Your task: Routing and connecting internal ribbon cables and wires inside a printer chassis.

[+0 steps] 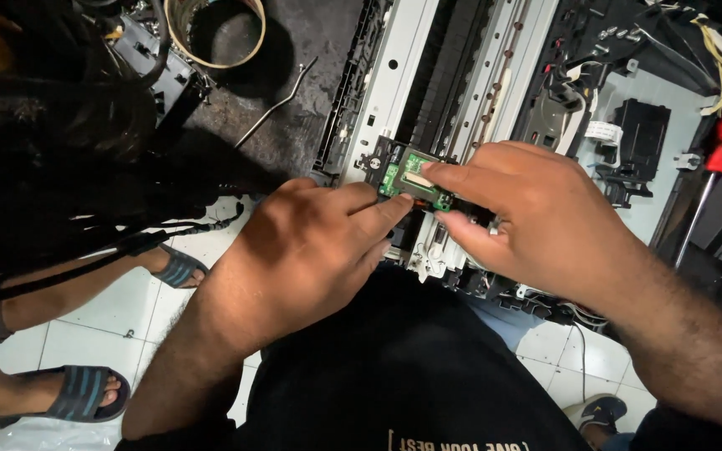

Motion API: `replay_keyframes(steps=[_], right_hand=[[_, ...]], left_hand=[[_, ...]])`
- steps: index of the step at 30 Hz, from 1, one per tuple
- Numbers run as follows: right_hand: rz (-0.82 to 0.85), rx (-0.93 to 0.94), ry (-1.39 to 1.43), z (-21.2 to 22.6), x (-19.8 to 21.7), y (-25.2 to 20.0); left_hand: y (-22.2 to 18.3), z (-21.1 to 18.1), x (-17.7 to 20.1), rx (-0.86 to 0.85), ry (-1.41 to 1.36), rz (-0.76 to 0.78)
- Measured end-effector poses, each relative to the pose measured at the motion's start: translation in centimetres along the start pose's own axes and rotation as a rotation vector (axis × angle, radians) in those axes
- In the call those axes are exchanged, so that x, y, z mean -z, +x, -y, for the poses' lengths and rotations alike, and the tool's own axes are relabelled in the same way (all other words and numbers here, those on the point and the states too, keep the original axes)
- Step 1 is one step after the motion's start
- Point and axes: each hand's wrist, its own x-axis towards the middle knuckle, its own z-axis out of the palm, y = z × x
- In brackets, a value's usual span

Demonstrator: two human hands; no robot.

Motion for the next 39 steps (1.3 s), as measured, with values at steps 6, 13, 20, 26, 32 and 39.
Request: replay_keyframes(steps=[6, 13, 20, 26, 32, 39], right_hand=[[-0.024, 0.035, -0.016, -0.6, 0.1, -0.2], [-0.011, 0.025, -0.089, -0.8, -0.1, -0.5], [-0.065, 0.050, -0.121, -0.6, -1.0, -0.9], [-0.023, 0.029, -0.210, -0.8, -0.4, -0.5], [0.066, -0.013, -0.169, -1.3, -0.3, -0.9], [-0.011, 0.044, -0.107, -1.7, -0.3, -1.0]], left_hand=[[-0.3, 0.5, -0.5, -0.001, 0.045, 0.002], [-1.1, 1.1, -0.9, -0.155, 0.596, 0.053], [-1.0, 1.0, -0.6, -0.018, 0.150, 0.090], [-0.5, 0.6, -0.3, -0.022, 0.236, 0.071], [0.3, 0.9, 0.8, -0.452, 1.500, 0.053], [0.5, 1.3, 0.7, -0.516, 1.892, -0.123]])
